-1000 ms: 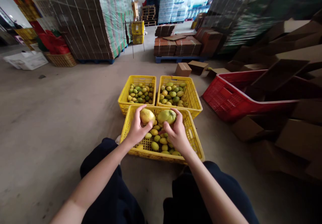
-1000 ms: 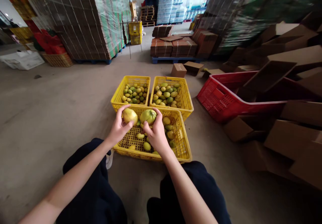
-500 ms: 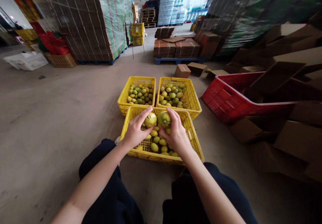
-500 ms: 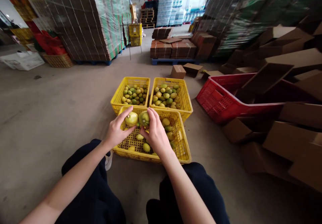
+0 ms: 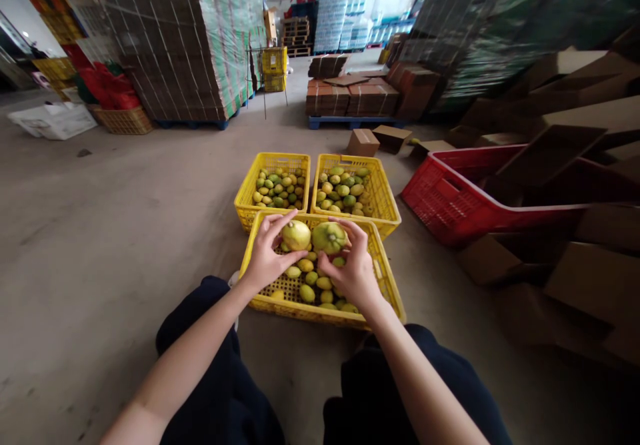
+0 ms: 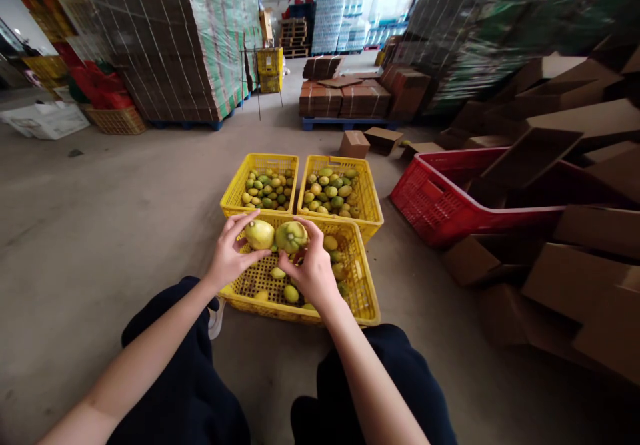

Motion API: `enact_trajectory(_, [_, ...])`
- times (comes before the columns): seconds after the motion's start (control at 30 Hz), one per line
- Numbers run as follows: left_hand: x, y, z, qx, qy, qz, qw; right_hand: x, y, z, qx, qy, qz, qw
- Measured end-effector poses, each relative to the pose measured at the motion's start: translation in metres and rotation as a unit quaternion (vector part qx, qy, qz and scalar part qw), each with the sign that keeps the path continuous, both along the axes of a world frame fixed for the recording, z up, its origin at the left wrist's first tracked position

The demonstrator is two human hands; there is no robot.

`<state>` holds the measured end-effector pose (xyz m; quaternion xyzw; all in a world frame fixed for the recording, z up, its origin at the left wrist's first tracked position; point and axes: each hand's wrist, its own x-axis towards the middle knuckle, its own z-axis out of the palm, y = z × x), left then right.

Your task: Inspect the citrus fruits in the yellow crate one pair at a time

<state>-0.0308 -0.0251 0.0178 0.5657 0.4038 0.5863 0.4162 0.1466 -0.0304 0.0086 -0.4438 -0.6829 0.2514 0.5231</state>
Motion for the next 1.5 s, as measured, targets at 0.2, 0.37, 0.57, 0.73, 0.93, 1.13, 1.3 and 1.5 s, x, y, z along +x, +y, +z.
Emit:
enact_trajectory(0.2, [0.001, 0.006, 0.003, -0.181, -0.262, -0.11, 0.942, -0.002, 0.007, 0.009, -0.217, 0.282, 0.083, 0.931])
enact_trajectory(0.37, [0.007, 0.006, 0.005, -0.251, -0.359, -0.148, 0.887, -0.009, 0.008, 0.015, -0.303, 0.371, 0.125, 0.869])
enact_trajectory(0.57, [0.016, 0.007, -0.001, -0.273, -0.394, -0.151, 0.864, -0.019, 0.003, 0.007, -0.318, 0.371, 0.084, 0.868])
enact_trajectory(0.73, [0.023, 0.008, -0.011, -0.284, -0.394, -0.093, 0.869, -0.025, 0.0, -0.001, -0.306, 0.352, 0.092, 0.88])
enact_trajectory(0.93, [0.019, 0.014, -0.009, -0.404, -0.445, 0.003, 0.799, -0.036, -0.002, -0.004, -0.353, 0.387, 0.149, 0.839])
enact_trajectory(1.13, [0.016, 0.019, -0.013, -0.466, -0.437, 0.006, 0.77, -0.03, 0.011, 0.005, -0.423, 0.462, 0.15, 0.765])
enact_trajectory(1.3, [0.022, 0.014, -0.013, -0.422, -0.451, 0.036, 0.786, -0.025, 0.017, 0.009, -0.443, 0.533, 0.081, 0.716])
enact_trajectory(1.5, [0.019, 0.013, -0.008, -0.456, -0.463, -0.036, 0.76, -0.028, 0.019, 0.002, -0.529, 0.54, 0.048, 0.653])
